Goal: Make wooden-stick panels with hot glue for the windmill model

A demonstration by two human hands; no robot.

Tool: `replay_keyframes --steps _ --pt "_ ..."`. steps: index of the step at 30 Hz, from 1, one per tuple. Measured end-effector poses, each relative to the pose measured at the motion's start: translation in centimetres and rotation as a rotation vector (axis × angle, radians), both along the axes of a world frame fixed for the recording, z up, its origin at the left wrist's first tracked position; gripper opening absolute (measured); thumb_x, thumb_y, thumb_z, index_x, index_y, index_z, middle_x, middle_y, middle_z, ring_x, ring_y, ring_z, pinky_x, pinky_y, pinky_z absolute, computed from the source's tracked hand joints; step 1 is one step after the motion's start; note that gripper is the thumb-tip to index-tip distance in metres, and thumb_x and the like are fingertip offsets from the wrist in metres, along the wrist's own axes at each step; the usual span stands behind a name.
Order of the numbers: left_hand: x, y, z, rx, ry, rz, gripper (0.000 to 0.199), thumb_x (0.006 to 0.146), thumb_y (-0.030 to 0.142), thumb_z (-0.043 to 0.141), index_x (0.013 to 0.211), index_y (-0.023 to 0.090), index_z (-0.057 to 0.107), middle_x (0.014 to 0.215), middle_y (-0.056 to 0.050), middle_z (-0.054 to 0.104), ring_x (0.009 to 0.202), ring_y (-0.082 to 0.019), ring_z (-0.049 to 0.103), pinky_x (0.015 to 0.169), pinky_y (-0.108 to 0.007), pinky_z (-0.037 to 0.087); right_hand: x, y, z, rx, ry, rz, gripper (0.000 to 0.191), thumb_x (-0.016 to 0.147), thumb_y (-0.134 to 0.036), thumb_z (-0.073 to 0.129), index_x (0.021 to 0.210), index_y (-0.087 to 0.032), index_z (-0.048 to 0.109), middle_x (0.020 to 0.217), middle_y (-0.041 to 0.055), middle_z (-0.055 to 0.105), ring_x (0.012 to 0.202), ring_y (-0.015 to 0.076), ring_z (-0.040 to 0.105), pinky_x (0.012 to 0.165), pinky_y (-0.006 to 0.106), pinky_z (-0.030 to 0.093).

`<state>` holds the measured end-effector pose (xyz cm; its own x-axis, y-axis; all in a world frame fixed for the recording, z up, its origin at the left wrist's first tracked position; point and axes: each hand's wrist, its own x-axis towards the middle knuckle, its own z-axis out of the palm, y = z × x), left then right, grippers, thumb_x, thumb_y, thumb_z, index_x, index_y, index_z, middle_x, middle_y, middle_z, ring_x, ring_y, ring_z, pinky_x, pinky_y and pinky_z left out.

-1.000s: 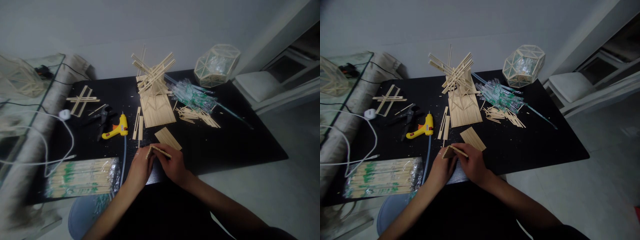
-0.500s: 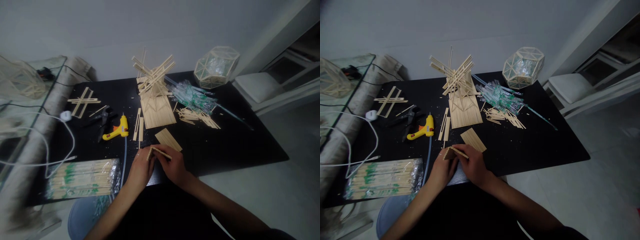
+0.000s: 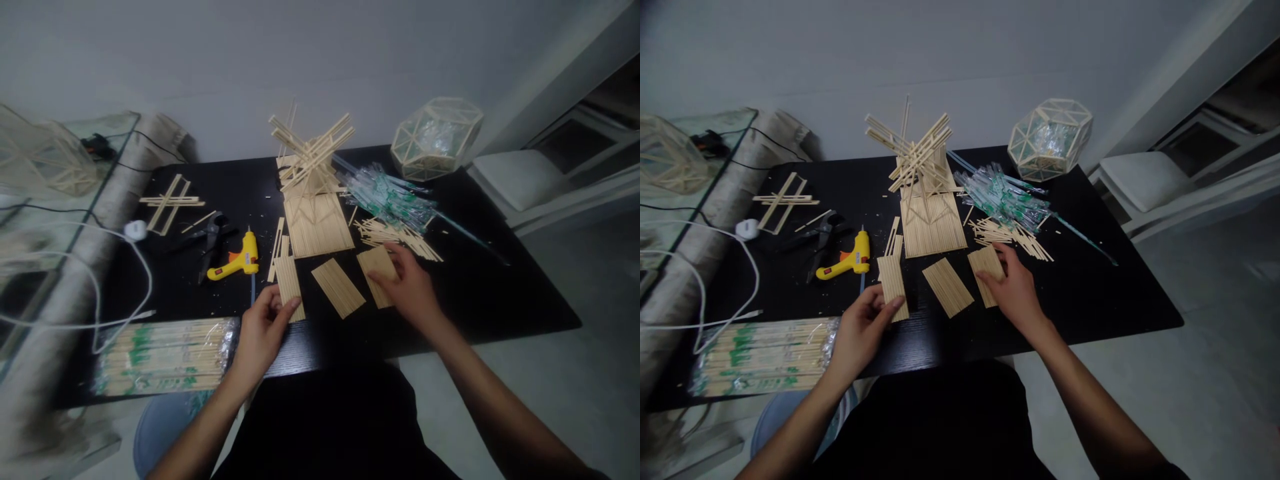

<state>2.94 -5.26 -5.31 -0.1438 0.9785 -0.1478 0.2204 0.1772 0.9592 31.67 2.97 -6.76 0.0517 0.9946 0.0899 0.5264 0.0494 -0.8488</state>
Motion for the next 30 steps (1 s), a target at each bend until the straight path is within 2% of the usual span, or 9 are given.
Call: replay_keyframes --steps 3,8,11,13,15,19,23,26,30 --pt "0.1 0.6 0.8 -0.065 -0.093 -0.003 0.041 0.087 0.056 0.075 0.101 0.019 0.067 0.066 0.006 0.056 0.054 -0.010 0.047 0.052 -0.021 0.038 1.0 0.1 -0.5 0.066 -0.175 0.036 0.049 0.087 -0.037 0.076 0.133 -0.022 0.066 0.124 0.0130 0.073 0.112 0.0335 0.071 0.100 0.055 0.056" --pt "0.5 1.1 1.4 -0.164 -0.103 -0.084 0.047 0.083 0.064 0.077 0.084 0.019 0.066 0.063 0.005 0.055 0.052 -0.010 0.051 0.051 -0.021 0.042 -0.4 -0.9 0.1 0.268 -0.376 0.032 0.029 0.093 -0.036 0.070 0.118 -0.021 0.074 0.132 0.0177 0.066 0.126 0.0398 0.061 0.106 0.066 0.048" --pt "0.9 1.0 0.9 -0.176 -0.076 -0.166 0.046 0.087 0.063 0.074 0.079 0.019 0.064 0.064 0.004 0.057 0.053 -0.010 0.053 0.051 -0.021 0.041 -3.2 -2.2 1.4 0.302 -0.143 0.195 0.020 0.098 -0.031 0.067 0.116 -0.024 0.073 0.124 0.0118 0.072 0.121 0.0309 0.067 0.107 0.055 0.052" --pt "1.1 0.9 0.6 -0.174 -0.055 -0.234 0.045 0.089 0.061 0.073 0.076 0.019 0.062 0.064 0.004 0.058 0.055 -0.011 0.055 0.053 -0.021 0.043 -5.5 -3.1 1.9 0.140 0.136 0.362 0.028 0.098 -0.033 0.070 0.125 -0.025 0.068 0.118 0.0084 0.075 0.105 0.0240 0.074 0.092 0.043 0.062" --pt "1.0 1.0 0.7 -0.168 0.009 -0.339 0.044 0.091 0.059 0.071 0.074 0.020 0.060 0.063 0.004 0.060 0.057 -0.013 0.059 0.056 -0.022 0.046 -7.4 -3.6 1.6 -0.031 0.404 0.434 0.039 0.098 -0.033 0.070 0.134 -0.025 0.061 0.113 0.0062 0.078 0.095 0.0210 0.077 0.083 0.036 0.065" --pt "-0.1 2.7 2.6 -0.070 0.356 -0.535 0.046 0.102 0.053 0.056 0.072 0.020 0.065 0.063 0.000 0.066 0.058 -0.016 0.063 0.059 -0.025 0.043 -9.2 -3.7 0.0 -0.104 0.473 0.383 0.047 0.096 -0.026 0.069 0.140 -0.024 0.054 0.085 -0.0004 0.075 0.078 0.0195 0.076 0.072 0.033 0.064" --pt "-1.8 6.2 4.2 0.101 0.827 -0.317 0.041 0.105 0.048 0.051 0.080 0.021 0.067 0.066 -0.004 0.067 0.061 -0.021 0.064 0.062 -0.029 0.042 -8.8 -3.4 -0.4 -0.047 0.329 0.361 0.063 0.096 -0.021 0.067 0.155 -0.026 0.044 0.075 -0.0048 0.068 0.066 0.0174 0.069 0.068 0.033 0.062" --pt "-2.5 8.2 3.8 0.073 1.127 -0.273 0.032 0.102 0.046 0.058 0.086 0.019 0.068 0.071 -0.008 0.069 0.061 -0.026 0.065 0.059 -0.032 0.042 -8.2 -3.4 0.1 -0.017 0.223 0.352 0.057 0.096 -0.019 0.065 0.151 -0.026 0.051 0.076 -0.0048 0.066 0.064 0.0160 0.066 0.071 0.033 0.061" --pt "-2.2 9.4 2.6 0.056 1.261 -0.315 0.033 0.095 0.049 0.068 0.084 0.017 0.068 0.072 -0.011 0.069 0.064 -0.029 0.067 0.060 -0.035 0.046 -7.3 -3.5 0.3 -0.010 0.190 0.314 0.055 0.093 -0.018 0.070 0.146 -0.024 0.056 0.086 -0.0013 0.071 0.069 0.0163 0.068 0.071 0.033 0.061"
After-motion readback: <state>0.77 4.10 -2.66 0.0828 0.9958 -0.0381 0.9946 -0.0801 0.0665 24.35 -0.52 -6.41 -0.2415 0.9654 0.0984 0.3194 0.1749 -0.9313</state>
